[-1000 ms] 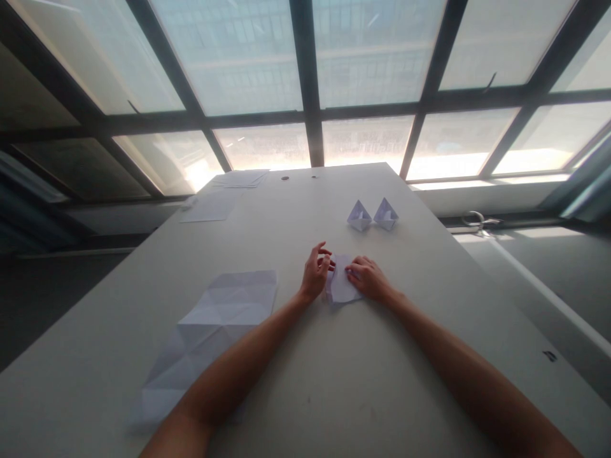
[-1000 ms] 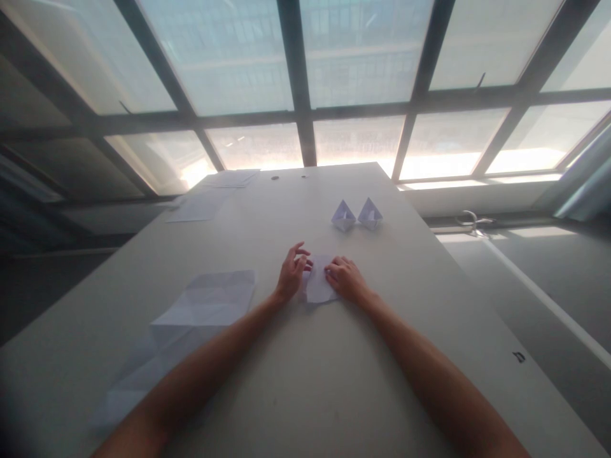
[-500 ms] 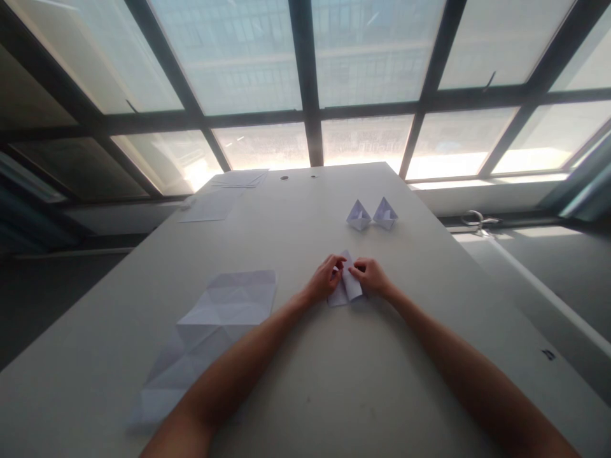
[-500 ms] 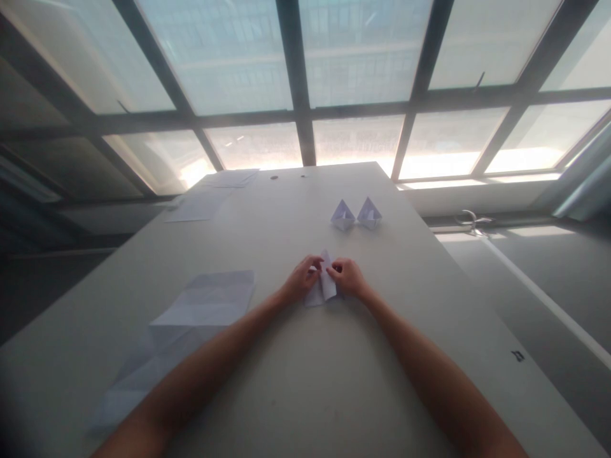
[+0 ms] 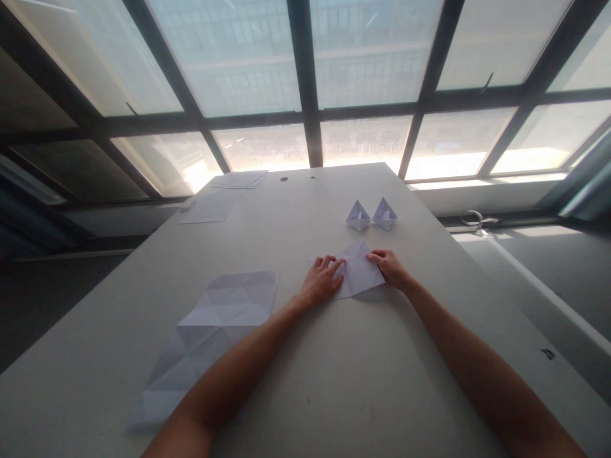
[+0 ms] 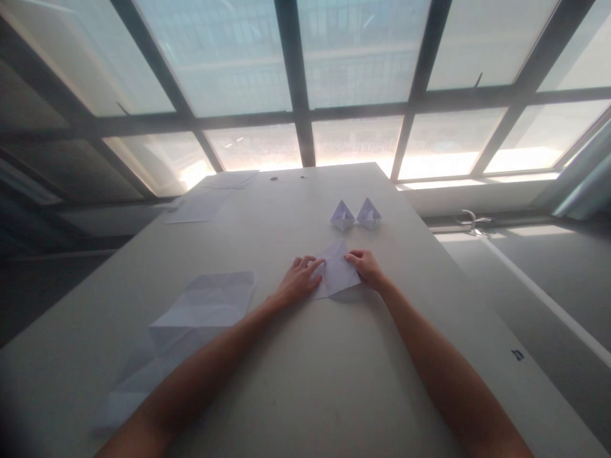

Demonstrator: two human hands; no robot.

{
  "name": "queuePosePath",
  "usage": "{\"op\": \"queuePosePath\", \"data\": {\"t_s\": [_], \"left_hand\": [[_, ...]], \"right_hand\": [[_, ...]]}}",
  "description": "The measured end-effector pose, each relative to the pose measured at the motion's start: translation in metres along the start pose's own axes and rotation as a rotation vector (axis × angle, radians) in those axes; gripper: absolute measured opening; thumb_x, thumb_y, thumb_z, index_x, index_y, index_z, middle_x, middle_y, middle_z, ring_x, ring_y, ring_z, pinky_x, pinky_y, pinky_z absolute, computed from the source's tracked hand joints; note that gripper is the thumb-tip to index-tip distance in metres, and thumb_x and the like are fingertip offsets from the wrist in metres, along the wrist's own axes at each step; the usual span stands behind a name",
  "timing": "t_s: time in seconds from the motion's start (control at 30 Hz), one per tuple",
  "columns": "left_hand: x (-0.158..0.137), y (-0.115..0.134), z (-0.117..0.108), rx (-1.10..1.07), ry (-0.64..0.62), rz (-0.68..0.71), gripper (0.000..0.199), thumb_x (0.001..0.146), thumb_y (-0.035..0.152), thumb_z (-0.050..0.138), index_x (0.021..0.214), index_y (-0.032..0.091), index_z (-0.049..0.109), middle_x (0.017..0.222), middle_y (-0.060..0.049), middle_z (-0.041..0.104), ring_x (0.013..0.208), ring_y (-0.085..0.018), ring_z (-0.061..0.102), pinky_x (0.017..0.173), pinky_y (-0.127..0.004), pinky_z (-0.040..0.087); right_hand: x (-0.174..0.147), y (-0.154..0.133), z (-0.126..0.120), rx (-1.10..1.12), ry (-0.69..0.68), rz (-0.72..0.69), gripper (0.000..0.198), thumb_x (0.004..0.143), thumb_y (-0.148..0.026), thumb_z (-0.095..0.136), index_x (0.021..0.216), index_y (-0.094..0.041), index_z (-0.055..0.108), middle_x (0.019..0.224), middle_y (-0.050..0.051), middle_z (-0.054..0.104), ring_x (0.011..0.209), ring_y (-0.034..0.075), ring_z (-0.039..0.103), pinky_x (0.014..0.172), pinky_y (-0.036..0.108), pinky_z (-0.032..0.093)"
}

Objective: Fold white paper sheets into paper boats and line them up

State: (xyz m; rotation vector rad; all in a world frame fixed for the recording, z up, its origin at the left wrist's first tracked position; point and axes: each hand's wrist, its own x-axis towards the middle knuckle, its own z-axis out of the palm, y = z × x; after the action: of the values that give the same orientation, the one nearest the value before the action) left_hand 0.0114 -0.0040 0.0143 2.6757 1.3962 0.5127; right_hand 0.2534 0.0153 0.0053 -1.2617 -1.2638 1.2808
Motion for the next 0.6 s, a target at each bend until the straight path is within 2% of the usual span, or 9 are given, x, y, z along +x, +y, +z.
{"op": "queuePosePath", "data": {"t_s": [0.07, 0.13, 0.2, 0.27, 0.33, 0.4, 0.47, 0.6], "left_hand": [[-0.002, 0.001, -0.004, 0.059, -0.033, 0.021, 0.049, 0.096, 0.037, 0.049, 0.144, 0.031, 0.045, 0.135, -0.008, 0.052, 0.115, -0.029, 0.047, 0.102, -0.045, 0.041], [-0.004, 0.003, -0.006, 0.103, -0.062, 0.017, 0.049, 0.097, 0.039, 0.044, 0.146, 0.035, 0.042, 0.14, -0.006, 0.05, 0.117, -0.03, 0.046, 0.101, -0.047, 0.041], [-0.006, 0.004, -0.005, 0.135, -0.085, 0.004, 0.048, 0.098, 0.041, 0.041, 0.146, 0.038, 0.041, 0.145, -0.005, 0.046, 0.121, -0.03, 0.045, 0.102, -0.049, 0.039], [-0.006, 0.003, -0.003, 0.146, -0.107, 0.005, 0.048, 0.1, 0.042, 0.037, 0.147, 0.037, 0.041, 0.151, -0.005, 0.04, 0.131, -0.031, 0.039, 0.107, -0.052, 0.035], [-0.006, 0.002, -0.002, 0.137, -0.143, 0.03, 0.049, 0.101, 0.045, 0.031, 0.149, 0.035, 0.038, 0.158, -0.005, 0.031, 0.143, -0.031, 0.028, 0.113, -0.055, 0.026], [-0.006, 0.0, -0.001, 0.114, -0.196, 0.07, 0.052, 0.102, 0.048, 0.026, 0.152, 0.034, 0.033, 0.162, -0.005, 0.023, 0.149, -0.029, 0.018, 0.117, -0.057, 0.018], [-0.005, -0.001, -0.002, 0.096, -0.24, 0.1, 0.054, 0.103, 0.05, 0.023, 0.154, 0.034, 0.028, 0.164, -0.005, 0.02, 0.151, -0.028, 0.014, 0.118, -0.058, 0.014], [-0.005, 0.002, -0.006, 0.086, -0.255, 0.105, 0.055, 0.102, 0.051, 0.026, 0.154, 0.034, 0.026, 0.164, -0.005, 0.02, 0.151, -0.028, 0.015, 0.119, -0.058, 0.014]], "right_hand": [[0.003, 0.001, -0.003, -0.014, 0.014, -0.008, 0.033, 0.066, -0.043, 0.069, 0.08, -0.014, 0.068, 0.069, 0.002, 0.066, 0.057, 0.014, 0.054, 0.051, 0.024, 0.04], [0.004, 0.003, -0.002, -0.064, 0.046, -0.026, 0.038, 0.067, -0.038, 0.067, 0.096, -0.014, 0.068, 0.073, 0.003, 0.068, 0.058, 0.015, 0.056, 0.052, 0.024, 0.043], [0.003, 0.005, 0.001, -0.159, 0.114, -0.069, 0.049, 0.07, -0.032, 0.064, 0.115, -0.013, 0.062, 0.074, 0.002, 0.068, 0.057, 0.015, 0.057, 0.052, 0.024, 0.045], [0.0, 0.005, 0.006, -0.319, 0.215, -0.159, 0.054, 0.074, -0.027, 0.06, 0.126, -0.013, 0.057, 0.08, 0.004, 0.068, 0.062, 0.016, 0.059, 0.057, 0.027, 0.049], [-0.005, 0.004, 0.01, -0.541, 0.315, -0.295, 0.049, 0.076, -0.021, 0.058, 0.125, -0.013, 0.059, 0.095, 0.01, 0.068, 0.077, 0.02, 0.063, 0.072, 0.034, 0.053], [-0.011, 0.001, 0.014, -0.759, 0.354, -0.428, 0.041, 0.079, -0.018, 0.056, 0.119, -0.014, 0.064, 0.111, 0.014, 0.065, 0.098, 0.025, 0.061, 0.09, 0.04, 0.05], [-0.016, -0.002, 0.018, -0.915, 0.318, -0.518, 0.034, 0.083, -0.017, 0.054, 0.115, -0.016, 0.067, 0.119, 0.014, 0.063, 0.113, 0.027, 0.055, 0.101, 0.042, 0.044], [-0.021, -0.002, 0.029, -1.058, 0.134, -0.56, 0.034, 0.092, -0.024, 0.05, 0.121, -0.018, 0.066, 0.135, 0.013, 0.058, 0.126, 0.026, 0.049, 0.11, 0.042, 0.036]]}}
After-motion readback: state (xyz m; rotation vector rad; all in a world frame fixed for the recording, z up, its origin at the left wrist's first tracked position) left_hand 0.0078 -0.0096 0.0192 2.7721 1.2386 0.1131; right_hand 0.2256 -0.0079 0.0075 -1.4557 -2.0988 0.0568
